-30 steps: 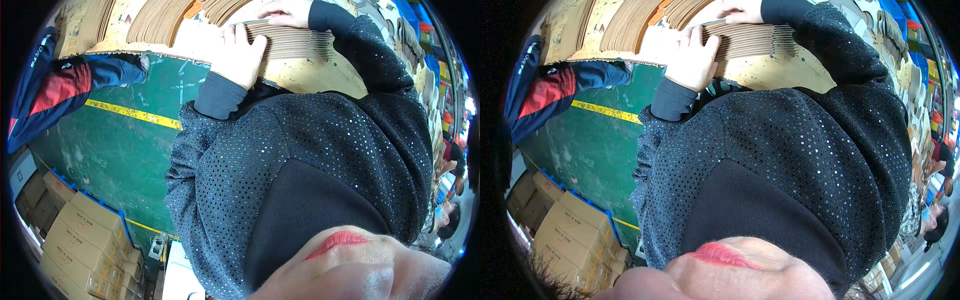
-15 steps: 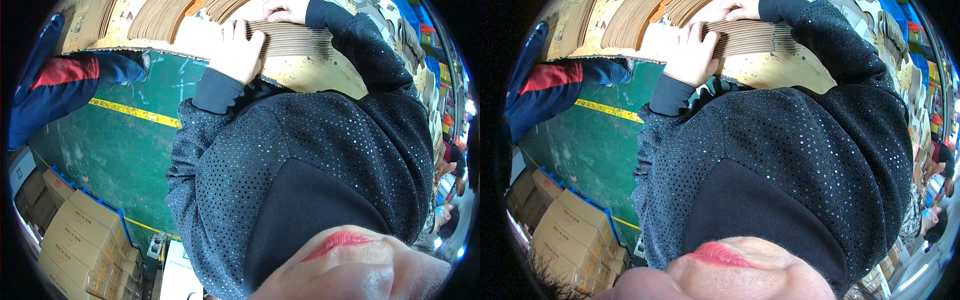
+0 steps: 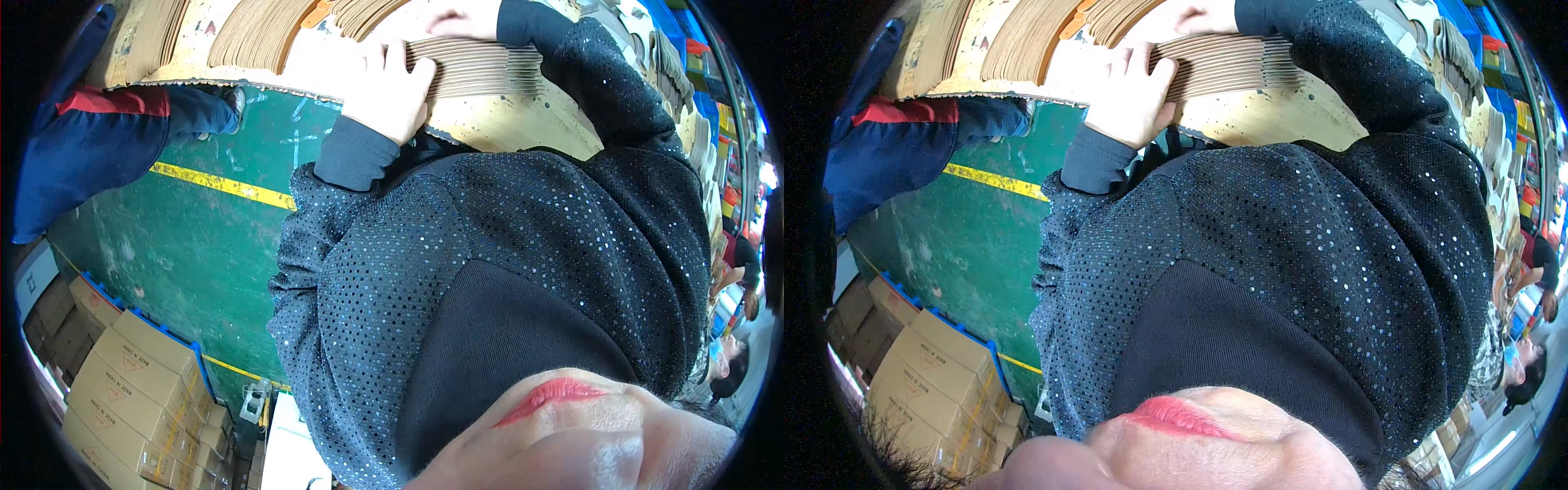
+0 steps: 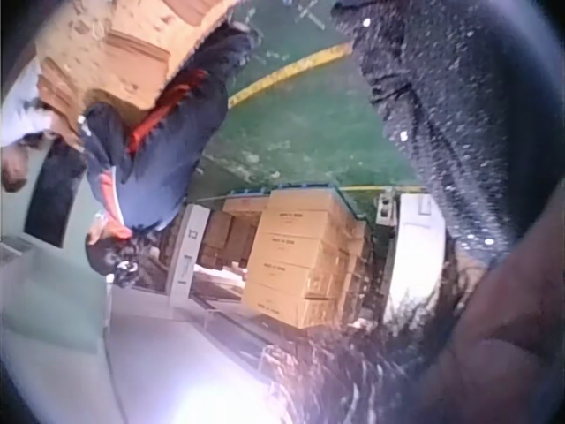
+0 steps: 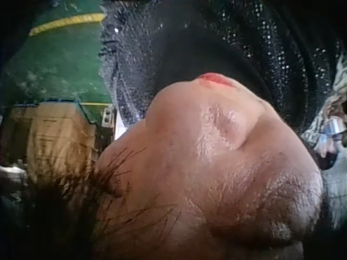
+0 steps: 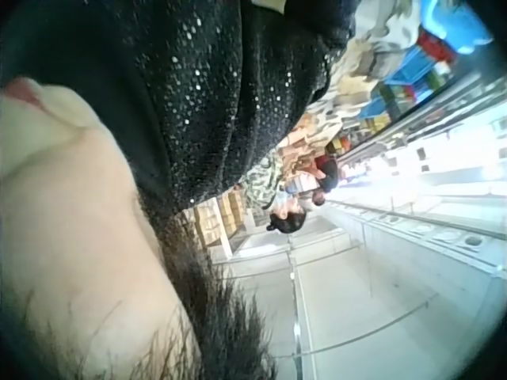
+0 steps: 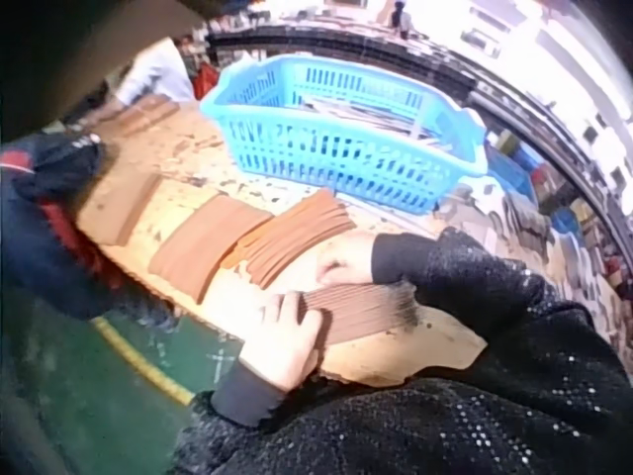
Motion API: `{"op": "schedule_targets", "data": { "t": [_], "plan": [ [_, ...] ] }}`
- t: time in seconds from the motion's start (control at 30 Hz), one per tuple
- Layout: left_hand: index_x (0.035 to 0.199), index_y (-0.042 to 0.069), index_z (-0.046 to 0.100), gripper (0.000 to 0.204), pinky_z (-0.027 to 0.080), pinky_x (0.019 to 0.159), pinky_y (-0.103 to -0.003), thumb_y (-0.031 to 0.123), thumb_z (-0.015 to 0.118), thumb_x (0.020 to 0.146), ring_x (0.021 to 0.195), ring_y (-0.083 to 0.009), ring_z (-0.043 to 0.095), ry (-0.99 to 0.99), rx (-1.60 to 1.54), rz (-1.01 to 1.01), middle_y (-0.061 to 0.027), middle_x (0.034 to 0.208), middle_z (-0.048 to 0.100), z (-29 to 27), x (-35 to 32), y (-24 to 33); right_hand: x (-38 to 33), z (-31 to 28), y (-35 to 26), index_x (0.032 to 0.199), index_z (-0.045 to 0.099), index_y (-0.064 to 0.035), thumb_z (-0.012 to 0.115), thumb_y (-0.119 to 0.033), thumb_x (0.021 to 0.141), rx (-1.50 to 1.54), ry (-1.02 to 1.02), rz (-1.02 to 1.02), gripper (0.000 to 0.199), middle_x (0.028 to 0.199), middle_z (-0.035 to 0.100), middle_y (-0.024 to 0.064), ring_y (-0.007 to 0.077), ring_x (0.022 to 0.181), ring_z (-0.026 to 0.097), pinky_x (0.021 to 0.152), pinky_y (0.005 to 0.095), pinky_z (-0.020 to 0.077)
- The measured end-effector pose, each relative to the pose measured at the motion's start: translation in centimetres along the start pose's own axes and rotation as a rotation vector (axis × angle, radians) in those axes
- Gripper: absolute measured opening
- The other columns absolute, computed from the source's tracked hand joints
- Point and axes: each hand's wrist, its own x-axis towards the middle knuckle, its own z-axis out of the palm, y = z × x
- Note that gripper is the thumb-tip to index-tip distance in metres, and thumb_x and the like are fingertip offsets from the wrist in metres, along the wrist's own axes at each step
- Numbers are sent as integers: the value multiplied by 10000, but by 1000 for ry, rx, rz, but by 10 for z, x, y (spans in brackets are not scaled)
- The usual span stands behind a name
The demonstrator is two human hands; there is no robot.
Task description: The person aligns and arranges stacks of curved strips on the table by hand.
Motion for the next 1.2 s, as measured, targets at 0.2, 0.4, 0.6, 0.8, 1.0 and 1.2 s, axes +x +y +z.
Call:
{"op": "schedule_targets", "data": {
  "t": [0.2,0.4,0.6,0.8,1.0,1.2],
  "plan": [
    [1247,110,593,576,469,974,-526,230,806,725,1202,-398,521,20,1,4,-225,1311,528,0,-2,3,19,2,22,959,682,-70,735,-212,853,-314,354,-50,186,955,677,137,348,957,652,847,460,530],
    [1255,112,589,581,465,996,-530,235,811,733,1215,-399,518,4,9,-15,-226,1325,528,1,-2,4,19,6,19,855,633,-83,713,-185,852,-551,409,-160,130,900,657,145,335,893,646,806,482,514],
    [1262,112,585,582,460,1005,-532,226,806,736,1227,-405,512,18,5,-16,-231,1347,517,4,-3,3,14,5,10,876,633,-90,703,-193,861,-533,355,-72,125,886,651,135,344,897,642,824,487,502],
    [1215,119,606,493,447,977,-544,226,758,758,1182,-410,520,55,-29,2,-228,1277,540,7,-2,2,11,11,10,904,632,-100,674,-181,887,-598,399,-184,93,866,629,111,336,896,627,837,458,494],
    [1257,104,581,593,449,1011,-524,203,804,717,1227,-405,511,13,-22,-16,-223,1354,519,5,-5,3,13,14,10,837,615,-107,667,-171,828,-679,441,-215,83,850,622,95,309,855,630,776,442,508],
    [1252,100,578,592,446,1018,-530,203,808,716,1225,-407,513,22,-18,-15,-226,1354,519,4,-3,4,12,10,6,862,616,-95,640,-129,837,-703,331,-180,48,900,650,109,331,844,648,761,459,522]
  ]
}}
